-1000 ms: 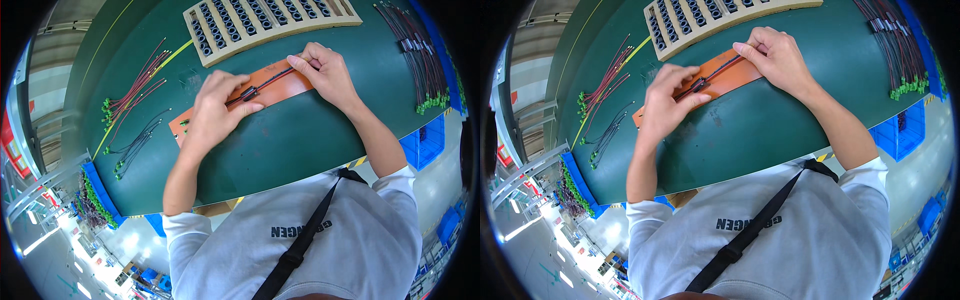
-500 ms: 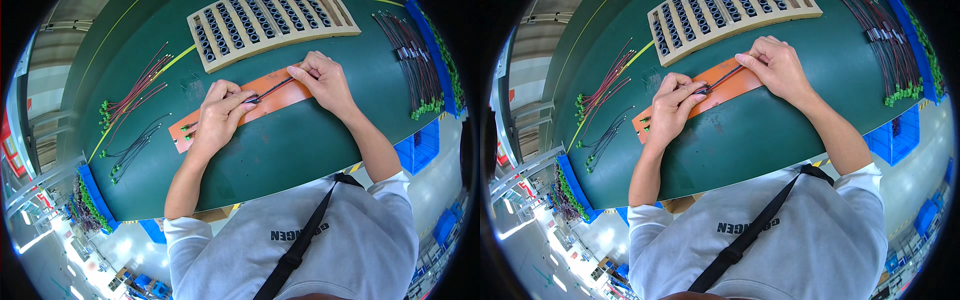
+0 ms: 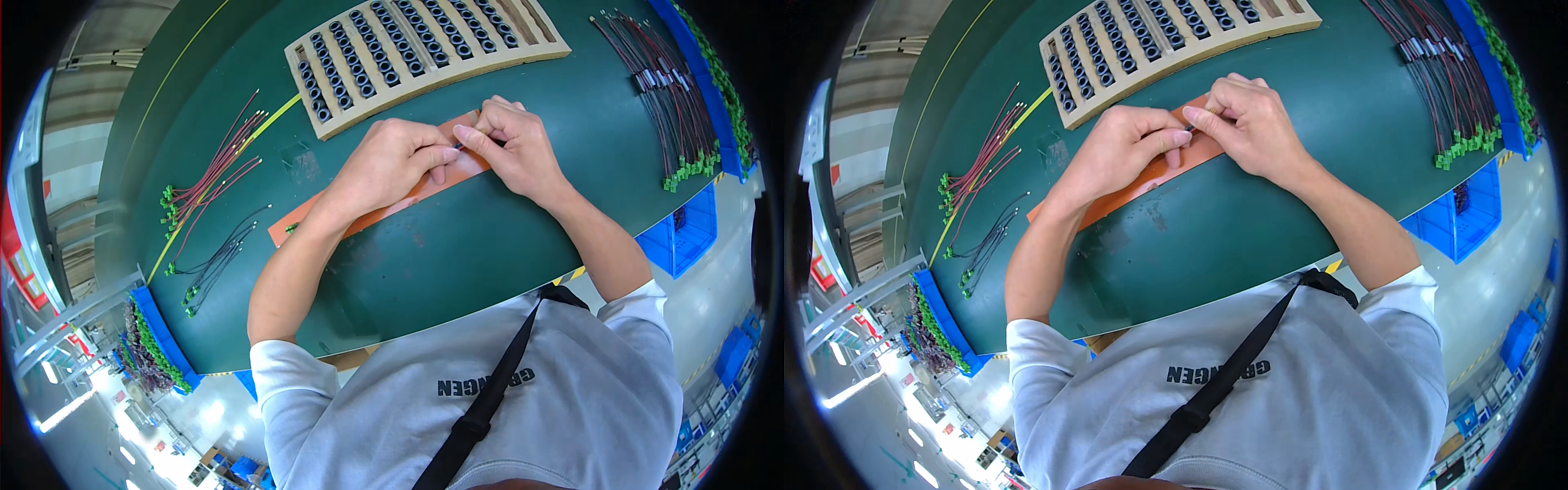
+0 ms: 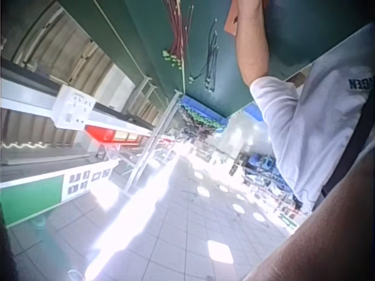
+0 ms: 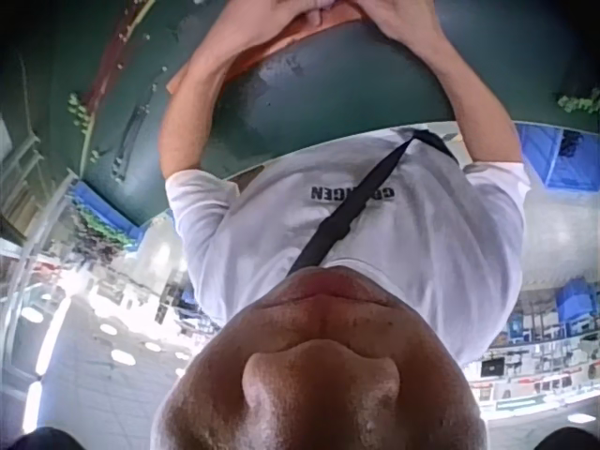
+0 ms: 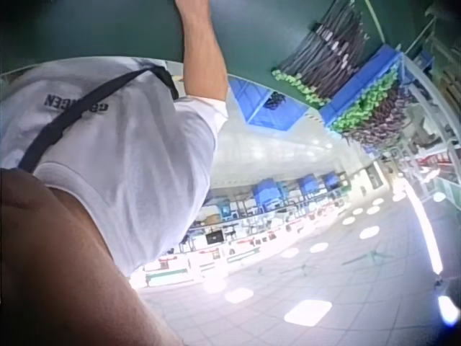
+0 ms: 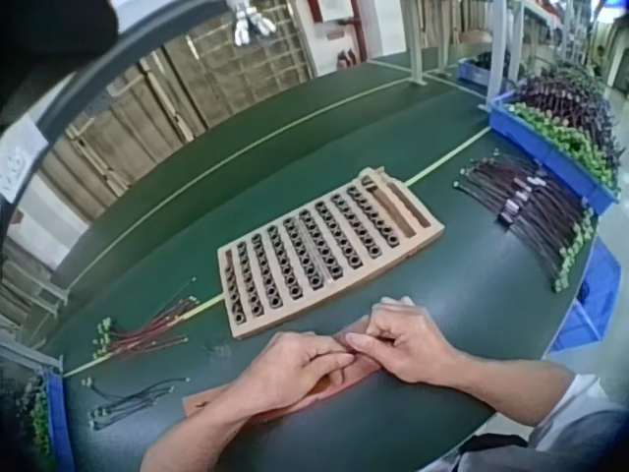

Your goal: The person assembles small green connectors and electrical wires at a workbench using a small assembly tool.

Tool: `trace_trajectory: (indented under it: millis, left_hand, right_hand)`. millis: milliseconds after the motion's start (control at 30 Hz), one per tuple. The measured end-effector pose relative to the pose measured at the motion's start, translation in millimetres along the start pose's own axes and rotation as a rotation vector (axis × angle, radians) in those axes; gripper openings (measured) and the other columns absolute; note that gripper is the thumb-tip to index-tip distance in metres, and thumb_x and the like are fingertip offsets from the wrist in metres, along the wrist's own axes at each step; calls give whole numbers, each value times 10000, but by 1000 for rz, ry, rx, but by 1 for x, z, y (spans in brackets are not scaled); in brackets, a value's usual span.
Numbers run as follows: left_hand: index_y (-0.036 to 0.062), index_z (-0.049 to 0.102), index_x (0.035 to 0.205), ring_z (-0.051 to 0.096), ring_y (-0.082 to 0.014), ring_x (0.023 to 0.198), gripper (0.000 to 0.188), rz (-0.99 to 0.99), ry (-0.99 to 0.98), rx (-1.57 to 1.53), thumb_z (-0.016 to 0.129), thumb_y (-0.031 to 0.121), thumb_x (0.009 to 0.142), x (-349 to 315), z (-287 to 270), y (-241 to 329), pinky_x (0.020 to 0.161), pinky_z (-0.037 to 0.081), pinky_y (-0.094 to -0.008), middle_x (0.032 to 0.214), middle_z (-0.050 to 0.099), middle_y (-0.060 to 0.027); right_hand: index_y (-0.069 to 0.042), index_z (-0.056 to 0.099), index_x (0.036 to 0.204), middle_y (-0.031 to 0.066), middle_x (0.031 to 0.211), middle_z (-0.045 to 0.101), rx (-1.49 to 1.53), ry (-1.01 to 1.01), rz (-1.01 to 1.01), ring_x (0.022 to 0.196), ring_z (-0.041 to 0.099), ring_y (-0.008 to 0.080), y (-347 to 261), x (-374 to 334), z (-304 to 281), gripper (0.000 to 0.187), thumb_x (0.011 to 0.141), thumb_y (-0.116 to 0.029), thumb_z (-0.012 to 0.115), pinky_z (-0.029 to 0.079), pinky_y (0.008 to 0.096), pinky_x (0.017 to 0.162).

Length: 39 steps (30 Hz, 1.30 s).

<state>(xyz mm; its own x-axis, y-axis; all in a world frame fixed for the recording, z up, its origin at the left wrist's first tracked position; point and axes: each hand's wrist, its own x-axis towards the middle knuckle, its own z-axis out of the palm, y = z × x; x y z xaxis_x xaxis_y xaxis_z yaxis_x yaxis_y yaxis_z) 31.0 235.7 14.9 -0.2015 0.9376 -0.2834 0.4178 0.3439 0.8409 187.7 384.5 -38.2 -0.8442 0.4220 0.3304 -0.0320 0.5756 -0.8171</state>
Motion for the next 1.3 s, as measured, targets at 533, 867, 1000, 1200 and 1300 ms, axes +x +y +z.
trace_trajectory:
  millis: [533, 867, 1000, 1200, 1300]
  left_hand:
    - [14, 726, 1106, 628, -249, 976, 220, 219, 495, 277, 719, 113, 910, -80, -16, -39, 877, 500, -343, 1039, 685, -114]
    - [37, 730, 947, 586, -288, 971, 119, 275, 762, 374, 746, 104, 850, -106, 18, -73, 848, 471, -406, 1005, 615, -86]
    - [45, 711, 953, 591, -279, 952, 96, 256, 736, 209, 718, 111, 883, -108, 16, -75, 853, 462, -398, 957, 624, -83]
    - [53, 694, 989, 602, -262, 913, 135, 241, 797, 223, 641, 175, 968, -110, 18, -76, 860, 460, -404, 902, 639, -86]
    - [61, 679, 945, 615, -282, 850, 165, 240, 750, 217, 616, 208, 986, -111, 16, -78, 818, 463, -428, 823, 644, -90]
  right_hand:
    - [5, 598, 739, 43, 653, 459, -26, -65, 37, 654, 419, 195, 1, 9, -1, 281, 883, -146, 787, 402, 349, 607]
    - [-80, 667, 1181, 82, 1173, 556, -543, -353, -500, 1099, 530, 298, -94, 24, 30, 583, 721, -382, 859, 434, 430, 912]
    - [-33, 658, 1132, 89, 1167, 566, -600, -513, -589, 1097, 534, 285, -85, 39, 58, 451, 787, -285, 804, 452, 423, 930]
    - [-32, 593, 984, 102, 1043, 609, -625, -509, -738, 986, 595, 277, -98, 52, 63, 227, 858, -174, 718, 491, 397, 833]
    - [-45, 569, 953, 83, 943, 615, -640, -528, -747, 879, 621, 253, -104, 50, 62, 189, 876, -162, 696, 507, 382, 764]
